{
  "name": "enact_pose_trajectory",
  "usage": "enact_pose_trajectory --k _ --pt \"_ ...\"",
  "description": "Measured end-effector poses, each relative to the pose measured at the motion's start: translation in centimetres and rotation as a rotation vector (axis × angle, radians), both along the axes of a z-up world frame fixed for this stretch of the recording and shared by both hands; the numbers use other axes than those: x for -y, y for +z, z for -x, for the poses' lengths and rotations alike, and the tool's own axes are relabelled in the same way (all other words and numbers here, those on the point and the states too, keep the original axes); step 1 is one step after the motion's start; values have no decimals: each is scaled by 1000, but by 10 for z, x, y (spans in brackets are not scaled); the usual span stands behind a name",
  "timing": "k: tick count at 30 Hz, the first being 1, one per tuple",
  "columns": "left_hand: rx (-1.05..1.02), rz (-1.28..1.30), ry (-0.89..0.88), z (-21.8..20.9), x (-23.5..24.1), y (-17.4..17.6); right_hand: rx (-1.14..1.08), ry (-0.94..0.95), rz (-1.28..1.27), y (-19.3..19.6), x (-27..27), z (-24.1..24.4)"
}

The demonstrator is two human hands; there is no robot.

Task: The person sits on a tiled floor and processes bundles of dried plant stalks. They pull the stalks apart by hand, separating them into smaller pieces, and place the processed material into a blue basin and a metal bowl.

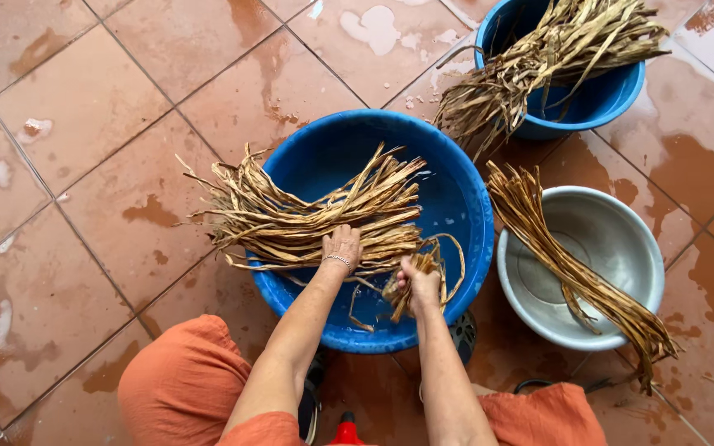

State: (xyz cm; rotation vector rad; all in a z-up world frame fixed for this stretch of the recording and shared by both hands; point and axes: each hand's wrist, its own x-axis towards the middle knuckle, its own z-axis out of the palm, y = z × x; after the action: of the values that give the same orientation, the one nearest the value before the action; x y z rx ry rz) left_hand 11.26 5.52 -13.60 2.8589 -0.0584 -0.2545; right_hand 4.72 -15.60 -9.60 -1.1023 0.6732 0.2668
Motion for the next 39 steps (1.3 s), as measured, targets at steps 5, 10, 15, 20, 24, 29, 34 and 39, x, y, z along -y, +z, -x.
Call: enact_pose_trajectory --k 5,10,15,20,24,29,34,39 --pt "-74 -46 36 0 3 38 -17 -14 -56 24 11 -18" --pt "5 443 203 29 27 71 47 -74 -224 45 18 -13" --pt "-52 806 219 80 58 107 214 -89 -314 86 27 -34" --pt "-376 1163 260 111 74 132 283 -190 -131 122 21 -14" --pt "-191 948 244 95 82 154 256 -114 -139 147 20 -12" --pt "333 605 -2 69 87 155 288 26 -18 155 14 -2" --pt "13 1147 170 51 93 155 248 -6 -117 174 -5 1" --pt "-115 1077 172 50 83 154 218 94 -236 187 -4 7"
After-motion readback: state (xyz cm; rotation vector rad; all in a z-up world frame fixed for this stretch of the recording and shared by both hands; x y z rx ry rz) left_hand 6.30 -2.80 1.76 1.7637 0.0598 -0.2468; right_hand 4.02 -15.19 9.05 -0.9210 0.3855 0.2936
